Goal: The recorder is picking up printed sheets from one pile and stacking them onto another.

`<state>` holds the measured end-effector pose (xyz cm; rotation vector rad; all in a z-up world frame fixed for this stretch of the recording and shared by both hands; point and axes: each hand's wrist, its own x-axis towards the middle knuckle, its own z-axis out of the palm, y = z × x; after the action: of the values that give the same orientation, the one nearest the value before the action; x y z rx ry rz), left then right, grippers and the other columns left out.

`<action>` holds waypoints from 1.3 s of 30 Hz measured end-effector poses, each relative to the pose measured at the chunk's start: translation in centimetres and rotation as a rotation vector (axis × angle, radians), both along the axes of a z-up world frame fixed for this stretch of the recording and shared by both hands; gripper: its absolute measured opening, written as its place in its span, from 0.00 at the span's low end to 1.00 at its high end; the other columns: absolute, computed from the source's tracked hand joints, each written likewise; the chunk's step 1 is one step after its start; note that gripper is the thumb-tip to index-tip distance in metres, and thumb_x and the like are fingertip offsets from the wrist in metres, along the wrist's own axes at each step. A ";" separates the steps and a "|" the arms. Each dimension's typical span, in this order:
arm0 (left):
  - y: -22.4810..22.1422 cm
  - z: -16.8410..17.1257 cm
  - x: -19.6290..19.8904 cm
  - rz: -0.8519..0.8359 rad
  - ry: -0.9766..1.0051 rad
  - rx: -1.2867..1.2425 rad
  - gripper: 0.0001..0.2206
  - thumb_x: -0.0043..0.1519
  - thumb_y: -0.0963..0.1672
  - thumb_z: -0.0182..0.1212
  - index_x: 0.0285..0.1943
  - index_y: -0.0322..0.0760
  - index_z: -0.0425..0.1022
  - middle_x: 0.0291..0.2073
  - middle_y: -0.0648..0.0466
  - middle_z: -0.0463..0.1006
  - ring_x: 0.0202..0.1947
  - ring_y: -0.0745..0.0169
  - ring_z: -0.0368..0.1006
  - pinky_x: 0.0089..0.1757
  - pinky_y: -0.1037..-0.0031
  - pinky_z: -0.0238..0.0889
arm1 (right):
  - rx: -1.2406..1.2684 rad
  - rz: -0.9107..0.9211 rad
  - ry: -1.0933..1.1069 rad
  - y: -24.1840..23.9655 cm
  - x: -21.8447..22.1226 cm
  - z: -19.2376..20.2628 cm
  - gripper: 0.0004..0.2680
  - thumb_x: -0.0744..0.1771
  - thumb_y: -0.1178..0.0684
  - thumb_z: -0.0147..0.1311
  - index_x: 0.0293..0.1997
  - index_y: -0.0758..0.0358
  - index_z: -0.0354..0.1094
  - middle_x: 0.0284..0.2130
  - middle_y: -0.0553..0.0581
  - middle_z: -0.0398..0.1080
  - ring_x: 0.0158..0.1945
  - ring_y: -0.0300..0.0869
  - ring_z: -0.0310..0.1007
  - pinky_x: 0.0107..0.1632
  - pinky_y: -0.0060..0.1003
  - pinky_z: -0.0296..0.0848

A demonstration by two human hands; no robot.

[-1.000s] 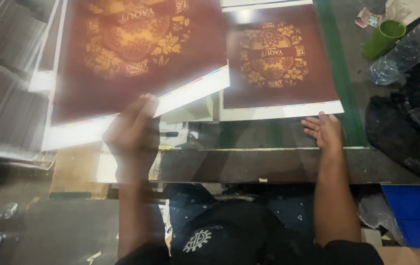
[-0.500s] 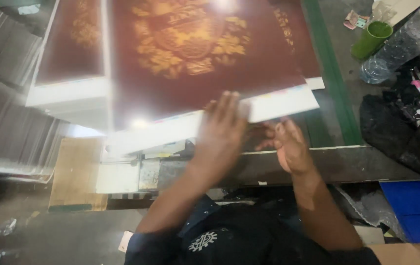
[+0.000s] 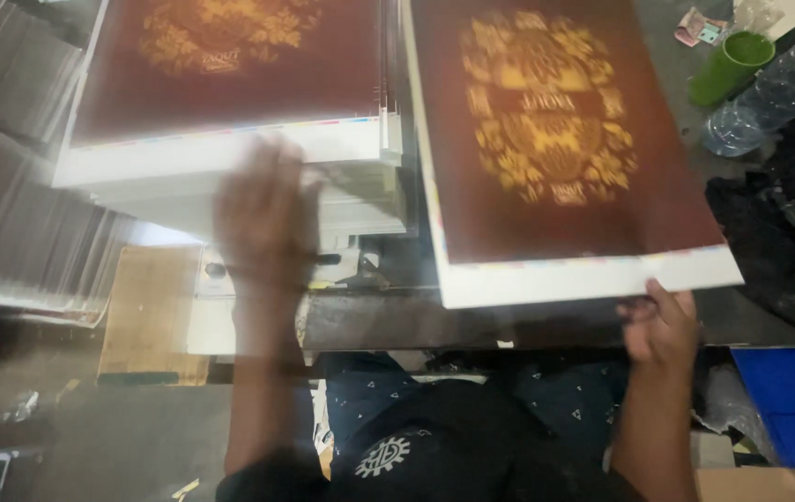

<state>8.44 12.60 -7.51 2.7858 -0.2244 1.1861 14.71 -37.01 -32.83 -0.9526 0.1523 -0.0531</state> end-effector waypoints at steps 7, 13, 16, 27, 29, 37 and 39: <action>4.2 -2.0 4.5 0.240 0.221 0.171 0.45 0.64 0.62 0.55 0.78 0.25 0.52 0.76 0.35 0.50 0.76 0.41 0.43 0.68 0.46 0.39 | -0.128 -0.039 0.003 -4.7 -4.6 -5.4 0.10 0.72 0.62 0.50 0.61 0.66 0.62 0.43 0.60 0.73 0.38 0.47 0.75 0.33 0.41 0.74; 4.8 2.4 3.7 0.324 0.351 0.278 0.35 0.67 0.61 0.54 0.68 0.30 0.69 0.67 0.39 0.71 0.53 0.47 0.76 0.49 0.59 0.70 | -0.223 -0.008 0.140 -4.1 -6.0 -5.6 0.14 0.71 0.59 0.49 0.66 0.65 0.60 0.45 0.61 0.74 0.36 0.48 0.78 0.32 0.39 0.75; 5.5 4.5 3.7 0.224 0.462 0.235 0.21 0.67 0.58 0.58 0.50 0.40 0.77 0.58 0.46 0.80 0.32 0.60 0.79 0.36 0.66 0.72 | -0.229 0.020 0.162 -3.1 -5.3 -6.3 0.15 0.72 0.59 0.49 0.68 0.65 0.58 0.45 0.61 0.73 0.37 0.48 0.78 0.31 0.38 0.76; 6.8 5.0 3.5 -0.126 0.149 0.067 0.06 0.75 0.43 0.61 0.46 0.40 0.81 0.34 0.49 0.81 0.32 0.54 0.78 0.34 0.64 0.69 | -0.332 0.130 0.167 4.1 4.8 -2.2 0.14 0.72 0.55 0.45 0.67 0.64 0.53 0.48 0.63 0.74 0.40 0.51 0.80 0.31 0.38 0.76; 6.6 4.8 3.6 -0.183 0.005 0.035 0.06 0.75 0.41 0.57 0.47 0.38 0.79 0.36 0.48 0.80 0.34 0.53 0.78 0.37 0.64 0.70 | -0.274 0.171 0.182 3.5 6.3 -3.2 0.15 0.73 0.53 0.45 0.68 0.68 0.53 0.46 0.65 0.74 0.41 0.51 0.80 0.33 0.39 0.77; 3.5 4.6 4.8 -0.007 -0.342 0.151 0.05 0.75 0.40 0.58 0.44 0.38 0.74 0.29 0.50 0.72 0.29 0.51 0.72 0.31 0.59 0.63 | -0.290 0.206 0.229 4.3 4.4 -4.3 0.21 0.73 0.52 0.47 0.75 0.65 0.48 0.46 0.66 0.76 0.42 0.48 0.80 0.36 0.37 0.76; 1.0 3.7 4.9 -0.285 -0.334 0.154 0.05 0.74 0.40 0.59 0.44 0.35 0.72 0.34 0.49 0.76 0.33 0.55 0.75 0.35 0.62 0.68 | -0.340 0.272 0.166 6.0 3.2 -2.0 0.19 0.72 0.54 0.47 0.73 0.66 0.57 0.46 0.66 0.77 0.41 0.48 0.79 0.35 0.36 0.74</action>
<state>13.29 13.61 -3.83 2.5388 -0.7419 1.6039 17.94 -31.03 -34.83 -1.3103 0.1688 0.2593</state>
